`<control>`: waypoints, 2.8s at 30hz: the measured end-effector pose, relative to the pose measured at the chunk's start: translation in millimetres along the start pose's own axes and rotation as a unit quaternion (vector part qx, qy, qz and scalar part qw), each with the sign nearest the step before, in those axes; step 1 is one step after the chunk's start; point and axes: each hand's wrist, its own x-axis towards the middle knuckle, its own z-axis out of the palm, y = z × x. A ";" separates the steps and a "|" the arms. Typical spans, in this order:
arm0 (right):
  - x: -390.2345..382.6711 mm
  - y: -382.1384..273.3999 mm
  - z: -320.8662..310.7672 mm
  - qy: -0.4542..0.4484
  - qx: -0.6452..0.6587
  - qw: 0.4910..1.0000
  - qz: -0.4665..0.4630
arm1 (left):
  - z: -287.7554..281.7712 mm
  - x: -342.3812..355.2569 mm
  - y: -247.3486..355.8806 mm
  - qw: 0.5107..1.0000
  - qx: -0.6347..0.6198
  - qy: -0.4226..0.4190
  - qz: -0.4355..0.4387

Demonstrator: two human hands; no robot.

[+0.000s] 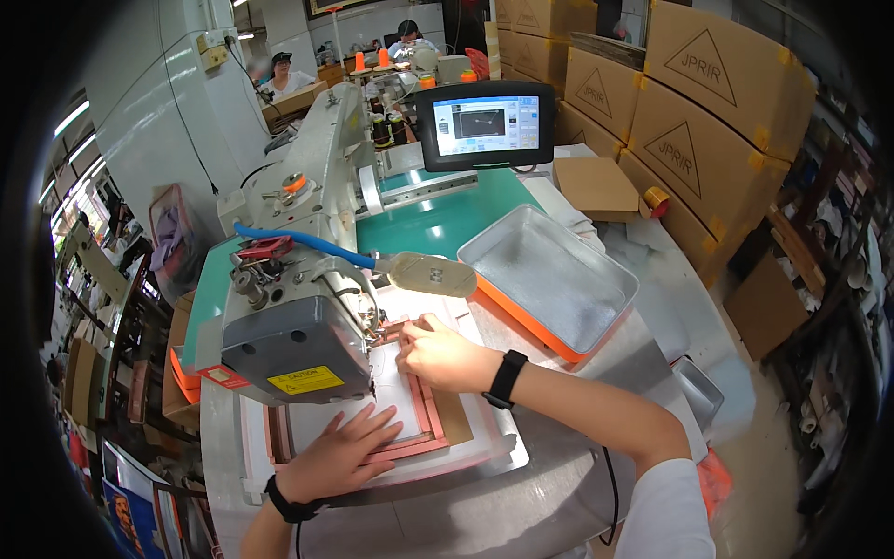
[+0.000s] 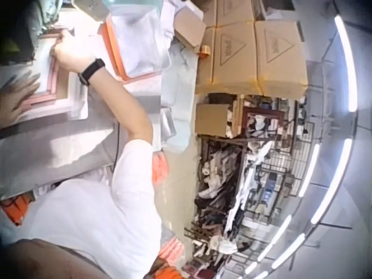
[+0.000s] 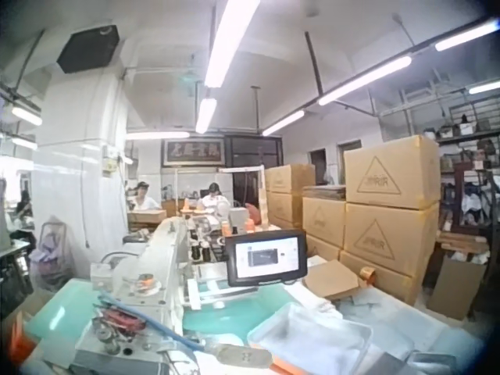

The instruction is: The person operates an industrial sewing machine to stitch a pink fabric border onto the edges of rectangular metal trays. They place a tray on the machine's platform, guide it through the needle, and then remove the finished unit to place it in a stack. The process is repeated for multiple trays.

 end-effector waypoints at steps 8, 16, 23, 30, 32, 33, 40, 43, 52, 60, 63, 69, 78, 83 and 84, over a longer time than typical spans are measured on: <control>-23.8 -28.4 6.0 0.064 0.023 0.997 -0.049 | 18.6 10.6 -9.5 0.996 -0.009 0.066 0.057; -43.1 -56.7 -11.1 -0.055 0.131 0.990 -0.002 | 37.6 1.1 -14.1 0.988 0.026 0.151 -0.013; -52.8 -58.3 -12.8 -0.067 0.150 0.986 0.004 | 31.4 -0.9 -13.8 0.979 0.047 0.182 -0.076; -26.5 -32.8 -28.6 -0.065 0.118 0.990 0.051 | 37.6 4.3 -19.6 0.991 0.024 0.133 0.014; -16.1 -30.7 -27.4 -0.055 0.145 0.987 0.052 | 38.7 4.6 -19.5 0.988 0.038 0.150 0.019; -10.1 -28.0 -25.0 -0.060 0.178 0.981 0.045 | 37.8 4.1 -18.4 0.987 0.058 0.145 0.023; 15.8 -17.9 -8.0 -0.085 0.355 0.928 0.080 | 47.5 5.4 -15.9 0.980 0.075 0.178 0.049; 13.1 -12.2 9.2 -0.136 0.397 0.896 0.144 | 45.3 5.1 -15.1 0.978 0.071 0.187 0.058; -14.3 -33.4 -29.1 -0.150 0.637 0.739 0.162 | 21.8 -1.6 -14.7 0.984 -0.110 0.135 -0.026; -53.9 -40.7 -59.4 0.051 0.260 0.954 0.141 | 32.5 1.5 -1.5 0.982 -0.017 0.184 0.029; -92.1 -19.5 -64.3 0.192 -0.085 0.960 0.187 | 33.5 -15.2 5.4 0.978 0.135 0.160 -0.002; -172.0 -15.5 -50.6 -0.056 -0.163 0.882 0.439 | -4.5 -32.8 -1.8 1.000 0.004 -0.008 -0.014; -215.7 -142.0 -154.9 0.130 -0.039 0.936 0.325 | -49.6 -77.4 25.7 0.944 -0.318 -0.074 0.055; -202.9 -176.4 -177.6 0.101 0.093 0.990 0.021 | -17.9 -85.4 50.2 0.611 -0.762 0.096 -0.190; -194.0 -174.0 -175.0 0.109 0.161 0.981 -0.020 | -16.9 -87.2 50.3 0.629 -0.747 0.096 -0.190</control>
